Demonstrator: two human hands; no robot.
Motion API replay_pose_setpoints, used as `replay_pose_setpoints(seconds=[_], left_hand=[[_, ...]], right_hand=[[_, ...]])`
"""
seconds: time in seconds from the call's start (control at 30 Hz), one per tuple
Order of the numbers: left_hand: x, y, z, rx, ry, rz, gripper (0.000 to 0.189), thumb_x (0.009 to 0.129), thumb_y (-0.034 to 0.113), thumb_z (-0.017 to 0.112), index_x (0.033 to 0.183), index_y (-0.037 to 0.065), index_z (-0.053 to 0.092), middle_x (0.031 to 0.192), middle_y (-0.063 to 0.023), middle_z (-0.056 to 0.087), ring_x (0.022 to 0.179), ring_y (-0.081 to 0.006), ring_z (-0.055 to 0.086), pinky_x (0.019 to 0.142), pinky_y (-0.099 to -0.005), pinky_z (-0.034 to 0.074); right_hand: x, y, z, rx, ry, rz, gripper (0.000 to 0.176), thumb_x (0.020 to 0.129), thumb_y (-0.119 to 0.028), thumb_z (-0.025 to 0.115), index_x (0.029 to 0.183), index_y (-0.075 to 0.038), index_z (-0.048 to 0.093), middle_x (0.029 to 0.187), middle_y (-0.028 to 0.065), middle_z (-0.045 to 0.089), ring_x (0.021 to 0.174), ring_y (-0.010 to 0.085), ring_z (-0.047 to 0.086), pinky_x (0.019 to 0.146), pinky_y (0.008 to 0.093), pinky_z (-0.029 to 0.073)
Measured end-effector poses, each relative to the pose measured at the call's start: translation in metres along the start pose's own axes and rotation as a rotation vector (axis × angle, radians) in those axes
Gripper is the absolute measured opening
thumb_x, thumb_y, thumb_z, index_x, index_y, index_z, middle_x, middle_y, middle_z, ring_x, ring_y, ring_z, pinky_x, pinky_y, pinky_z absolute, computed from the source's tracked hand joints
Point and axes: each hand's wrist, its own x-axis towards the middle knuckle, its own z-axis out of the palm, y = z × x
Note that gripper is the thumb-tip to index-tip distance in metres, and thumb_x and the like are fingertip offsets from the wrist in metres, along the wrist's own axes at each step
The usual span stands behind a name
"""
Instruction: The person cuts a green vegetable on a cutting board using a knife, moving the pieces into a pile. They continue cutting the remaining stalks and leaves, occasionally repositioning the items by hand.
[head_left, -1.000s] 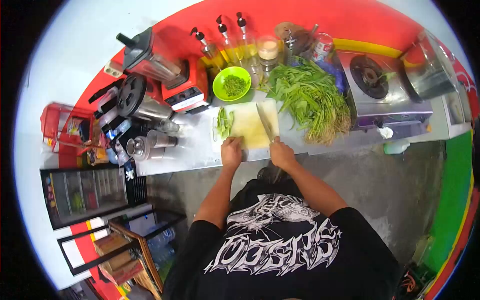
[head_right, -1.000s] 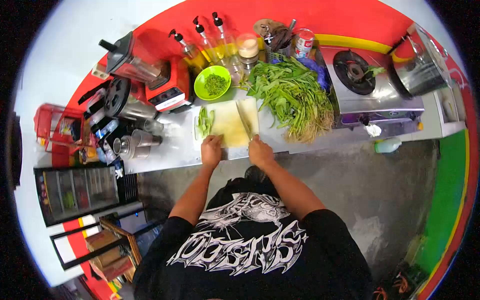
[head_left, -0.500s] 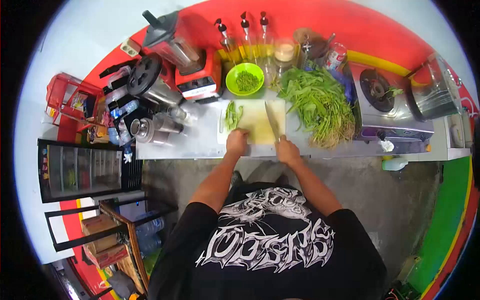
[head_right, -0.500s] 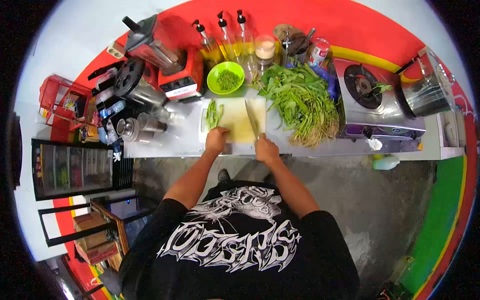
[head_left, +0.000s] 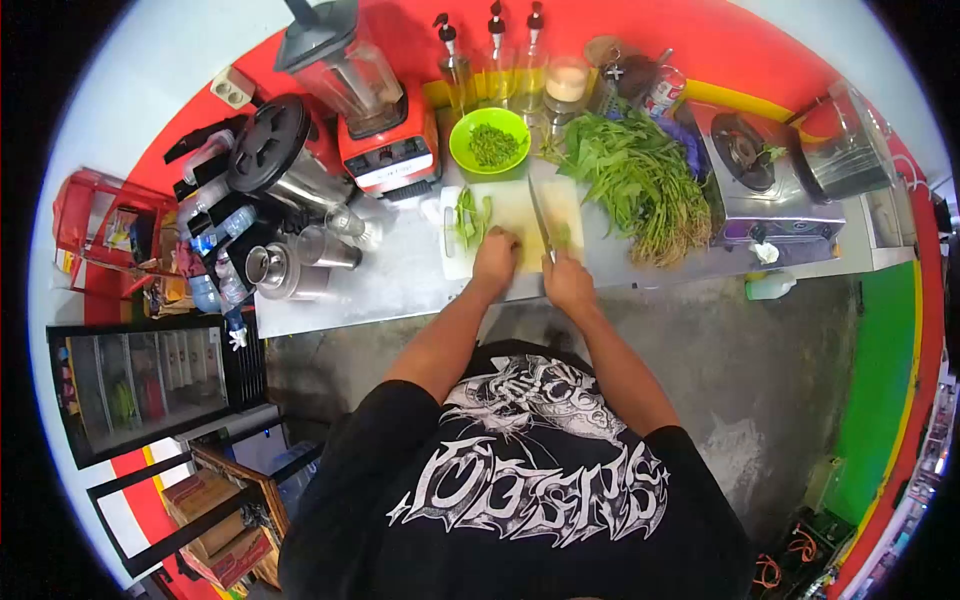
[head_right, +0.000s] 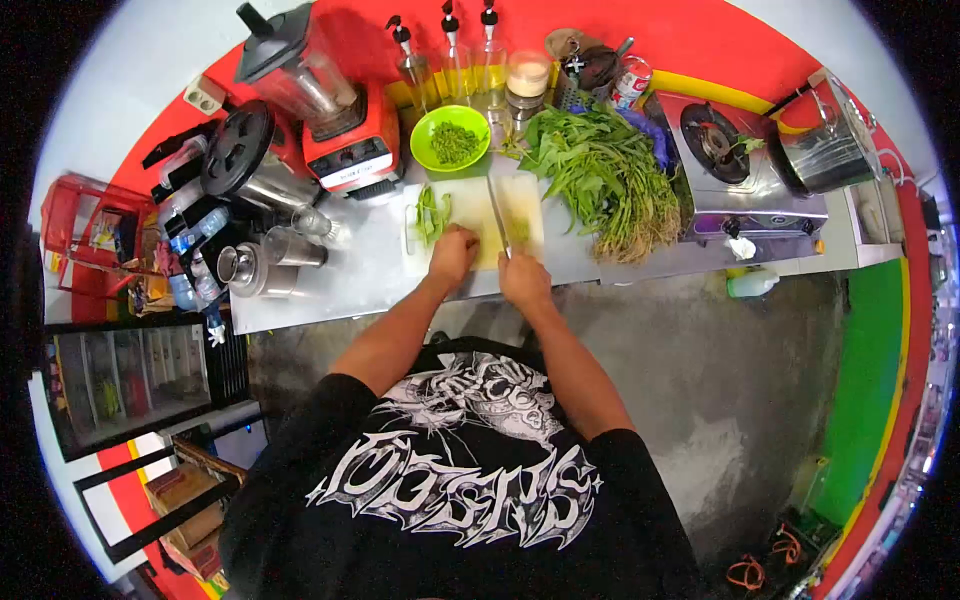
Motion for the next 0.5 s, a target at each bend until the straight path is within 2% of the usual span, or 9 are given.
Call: replay_pose_setpoints(seconds=[0.07,0.2,0.37,0.4,0.47,0.5], left_hand=[[0.002,0.003,-0.006,-0.001,0.04,0.021,0.016,0.077,0.004,0.069,0.092,0.004,0.076,0.094,-0.0227,0.067,0.093,-0.04,0.066,0.086,-0.0454,0.054],[0.012,-0.014,0.001,-0.019,-0.026,0.071,0.016,0.075,0.002,0.068,0.089,0.005,0.075,0.095,-0.0248,0.065,0.092,-0.0402,0.064,0.086,-0.0458,0.054],[0.013,-0.027,0.008,-0.052,-0.042,0.099,0.017,0.075,0.0,0.068,0.089,0.006,0.075,0.094,-0.0222,0.065,0.092,-0.0398,0.063,0.084,-0.046,0.053],[0.011,-0.024,0.007,-0.056,-0.039,0.092,0.017,0.075,0.0,0.068,0.089,0.006,0.075,0.094,-0.0222,0.065,0.092,-0.0398,0.063,0.084,-0.046,0.053],[0.006,-0.019,0.006,-0.14,0.017,0.024,0.017,0.076,0.0,0.067,0.09,0.006,0.075,0.096,-0.0223,0.064,0.093,-0.0403,0.063,0.085,-0.0457,0.053],[0.005,-0.01,-0.001,-0.086,-0.009,-0.006,0.017,0.078,0.002,0.066,0.091,0.007,0.075,0.099,-0.0231,0.063,0.094,-0.0409,0.063,0.087,-0.0461,0.053]], right_hand=[[0.001,-0.013,0.01,-0.018,-0.033,0.016,0.047,0.102,-0.038,0.047,0.121,0.003,0.055,0.097,0.0313,0.069,0.094,0.0493,0.067,0.086,0.0573,0.052],[0.0,-0.033,0.016,-0.071,-0.037,-0.017,0.042,0.1,-0.033,0.049,0.118,0.005,0.056,0.097,0.0308,0.07,0.093,0.0481,0.068,0.086,0.0565,0.052],[0.0,-0.035,0.021,-0.159,-0.037,-0.027,0.036,0.101,-0.03,0.046,0.112,0.002,0.056,0.099,0.0315,0.07,0.094,0.0494,0.068,0.087,0.0564,0.052],[-0.002,-0.036,0.02,-0.165,-0.042,-0.029,0.036,0.101,-0.03,0.046,0.112,0.002,0.056,0.099,0.0315,0.07,0.094,0.0494,0.068,0.087,0.0564,0.052],[-0.009,-0.036,0.023,-0.148,-0.066,0.008,0.03,0.097,-0.019,0.046,0.114,0.004,0.054,0.102,0.0303,0.071,0.096,0.0455,0.07,0.088,0.0531,0.054],[-0.008,-0.035,0.029,-0.147,-0.068,0.008,0.03,0.097,-0.019,0.046,0.114,0.004,0.054,0.102,0.0303,0.071,0.096,0.0455,0.07,0.088,0.0531,0.054]])
